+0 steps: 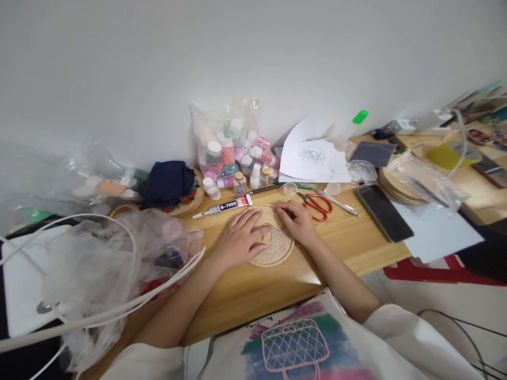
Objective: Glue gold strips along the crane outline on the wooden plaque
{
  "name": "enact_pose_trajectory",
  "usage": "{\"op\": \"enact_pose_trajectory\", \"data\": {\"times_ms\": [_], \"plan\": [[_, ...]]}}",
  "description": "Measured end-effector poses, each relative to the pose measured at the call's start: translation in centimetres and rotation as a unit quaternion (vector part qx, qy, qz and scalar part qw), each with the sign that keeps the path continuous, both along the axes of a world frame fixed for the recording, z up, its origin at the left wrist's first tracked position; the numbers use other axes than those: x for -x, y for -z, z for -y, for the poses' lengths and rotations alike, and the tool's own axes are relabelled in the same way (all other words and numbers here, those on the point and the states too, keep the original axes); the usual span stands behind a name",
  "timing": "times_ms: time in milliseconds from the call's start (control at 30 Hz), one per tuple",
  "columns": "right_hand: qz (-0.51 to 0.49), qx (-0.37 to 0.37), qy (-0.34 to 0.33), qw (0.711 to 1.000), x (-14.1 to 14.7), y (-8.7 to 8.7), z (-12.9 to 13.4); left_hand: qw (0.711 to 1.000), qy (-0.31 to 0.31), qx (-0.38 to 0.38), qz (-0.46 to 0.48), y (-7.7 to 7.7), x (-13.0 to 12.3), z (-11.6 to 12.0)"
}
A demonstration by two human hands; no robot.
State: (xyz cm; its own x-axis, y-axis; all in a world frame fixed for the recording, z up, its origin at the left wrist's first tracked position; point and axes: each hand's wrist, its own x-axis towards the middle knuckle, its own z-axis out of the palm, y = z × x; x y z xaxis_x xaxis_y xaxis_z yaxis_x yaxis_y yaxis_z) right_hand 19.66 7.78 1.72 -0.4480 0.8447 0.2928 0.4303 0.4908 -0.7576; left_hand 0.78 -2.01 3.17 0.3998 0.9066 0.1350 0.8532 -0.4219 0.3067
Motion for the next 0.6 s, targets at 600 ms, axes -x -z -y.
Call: {"op": "enact_pose_trajectory", "data": {"times_ms": [600], "plan": [[0.015,0.037,-0.027,0.999,-0.27,-0.91,-0.08,0.999,0.009,0.037,0.022,-0.41,0.15,-0.1]]}}
